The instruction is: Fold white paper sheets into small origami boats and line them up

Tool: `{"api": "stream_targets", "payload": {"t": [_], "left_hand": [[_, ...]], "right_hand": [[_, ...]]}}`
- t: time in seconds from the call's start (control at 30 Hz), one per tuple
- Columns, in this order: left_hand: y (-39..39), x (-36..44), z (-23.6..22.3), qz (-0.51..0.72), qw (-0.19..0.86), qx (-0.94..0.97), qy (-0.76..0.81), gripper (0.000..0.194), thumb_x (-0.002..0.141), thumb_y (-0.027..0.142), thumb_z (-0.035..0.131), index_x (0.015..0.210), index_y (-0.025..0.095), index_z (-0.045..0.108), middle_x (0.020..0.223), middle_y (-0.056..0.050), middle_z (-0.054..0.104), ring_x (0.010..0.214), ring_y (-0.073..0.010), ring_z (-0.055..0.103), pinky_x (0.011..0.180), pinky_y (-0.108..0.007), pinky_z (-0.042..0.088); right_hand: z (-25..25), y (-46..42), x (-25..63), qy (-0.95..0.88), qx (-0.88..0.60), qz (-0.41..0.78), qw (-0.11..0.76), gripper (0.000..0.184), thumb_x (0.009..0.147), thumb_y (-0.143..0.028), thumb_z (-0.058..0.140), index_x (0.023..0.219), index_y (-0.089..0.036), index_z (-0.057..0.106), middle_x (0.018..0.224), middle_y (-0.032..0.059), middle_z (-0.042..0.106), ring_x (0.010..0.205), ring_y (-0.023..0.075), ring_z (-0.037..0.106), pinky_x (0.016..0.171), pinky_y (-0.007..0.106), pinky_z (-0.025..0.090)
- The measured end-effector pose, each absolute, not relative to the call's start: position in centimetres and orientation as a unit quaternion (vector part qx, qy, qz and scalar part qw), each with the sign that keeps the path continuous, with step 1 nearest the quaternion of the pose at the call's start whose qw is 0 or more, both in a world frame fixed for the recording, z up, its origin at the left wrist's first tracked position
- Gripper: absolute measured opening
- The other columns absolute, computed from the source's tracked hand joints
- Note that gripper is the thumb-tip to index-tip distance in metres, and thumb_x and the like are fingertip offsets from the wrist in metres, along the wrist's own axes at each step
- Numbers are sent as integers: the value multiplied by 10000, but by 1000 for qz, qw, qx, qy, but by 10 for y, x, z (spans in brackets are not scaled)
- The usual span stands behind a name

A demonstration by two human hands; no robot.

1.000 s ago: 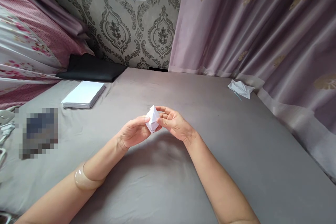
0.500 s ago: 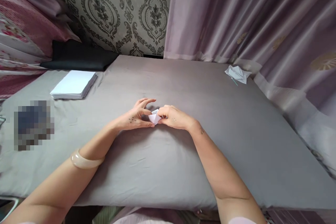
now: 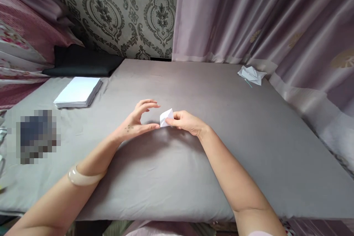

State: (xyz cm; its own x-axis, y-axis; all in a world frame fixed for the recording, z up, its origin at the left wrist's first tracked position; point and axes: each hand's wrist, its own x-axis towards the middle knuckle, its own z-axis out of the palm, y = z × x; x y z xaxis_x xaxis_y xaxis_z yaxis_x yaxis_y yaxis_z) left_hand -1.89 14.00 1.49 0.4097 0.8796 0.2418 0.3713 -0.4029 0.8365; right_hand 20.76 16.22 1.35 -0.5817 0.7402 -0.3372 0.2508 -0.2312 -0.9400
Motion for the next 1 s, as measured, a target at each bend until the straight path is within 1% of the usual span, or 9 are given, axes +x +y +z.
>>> {"api": "stream_targets", "payload": {"t": [0.07, 0.17, 0.27, 0.37, 0.47, 0.63, 0.83, 0.93, 1.0], "left_hand": [[134, -18, 22, 364, 319, 786, 385, 461, 741, 390, 738, 1177, 305, 615, 1342, -82, 482, 1271, -281, 348, 1078, -426, 276], [130, -13, 25, 360, 293, 805, 370, 292, 789, 351, 696, 1078, 308, 686, 1183, -68, 622, 1188, -280, 401, 1065, -430, 255], [129, -9, 24, 372, 293, 802, 364, 286, 788, 351, 698, 1071, 312, 700, 1088, -59, 681, 1144, -281, 437, 1047, -419, 256], [128, -8, 24, 384, 287, 800, 360, 271, 782, 349, 705, 1050, 312, 713, 1062, -52, 698, 1115, -272, 462, 1035, -405, 261], [127, -8, 26, 394, 298, 793, 357, 193, 797, 331, 690, 984, 317, 737, 1014, -45, 714, 1064, -260, 501, 1032, -404, 259], [127, -9, 28, 400, 350, 766, 361, 149, 772, 325, 715, 913, 333, 760, 1001, -45, 722, 1061, -271, 508, 1045, -417, 244], [127, -9, 26, 411, 349, 756, 371, 91, 767, 303, 721, 831, 338, 776, 900, -36, 737, 1024, -262, 524, 1054, -422, 230], [127, -10, 27, 430, 373, 725, 388, 56, 751, 322, 732, 782, 313, 778, 871, -43, 733, 1005, -256, 537, 1029, -410, 284], [129, -11, 28, 450, 426, 666, 415, 81, 738, 345, 740, 762, 276, 775, 890, -52, 726, 966, -246, 565, 955, -388, 367]], "right_hand": [[15, 162, 209, -521, -389, 736, 191, 358, 743, -495, 705, 845, -154, 662, 706, -14, 491, 606, 85, 369, 521, 225, 285], [15, 160, 206, -441, -358, 802, 184, 338, 748, -477, 716, 831, -154, 655, 685, -23, 457, 592, 74, 359, 500, 208, 285], [15, 156, 201, -401, -348, 826, 190, 311, 767, -459, 708, 819, -158, 649, 680, -27, 445, 567, 67, 337, 474, 200, 279], [13, 155, 197, -391, -340, 832, 198, 293, 791, -445, 691, 808, -157, 640, 687, -27, 440, 577, 69, 343, 474, 194, 288], [11, 155, 195, -392, -326, 836, 203, 291, 809, -442, 675, 795, -155, 627, 687, -28, 422, 584, 71, 334, 474, 190, 287], [9, 156, 195, -395, -324, 837, 197, 290, 797, -436, 690, 777, -156, 617, 670, -33, 401, 586, 76, 331, 488, 191, 300], [11, 156, 191, -391, -327, 842, 176, 265, 790, -412, 697, 779, -162, 611, 680, -30, 424, 573, 71, 328, 474, 191, 289], [12, 157, 190, -400, -348, 831, 167, 342, 789, -495, 670, 800, -157, 626, 682, -19, 455, 551, 68, 330, 454, 199, 265], [14, 158, 190, -437, -416, 770, 209, 427, 793, -576, 622, 809, -150, 650, 701, 1, 502, 547, 68, 350, 452, 208, 259]]}}
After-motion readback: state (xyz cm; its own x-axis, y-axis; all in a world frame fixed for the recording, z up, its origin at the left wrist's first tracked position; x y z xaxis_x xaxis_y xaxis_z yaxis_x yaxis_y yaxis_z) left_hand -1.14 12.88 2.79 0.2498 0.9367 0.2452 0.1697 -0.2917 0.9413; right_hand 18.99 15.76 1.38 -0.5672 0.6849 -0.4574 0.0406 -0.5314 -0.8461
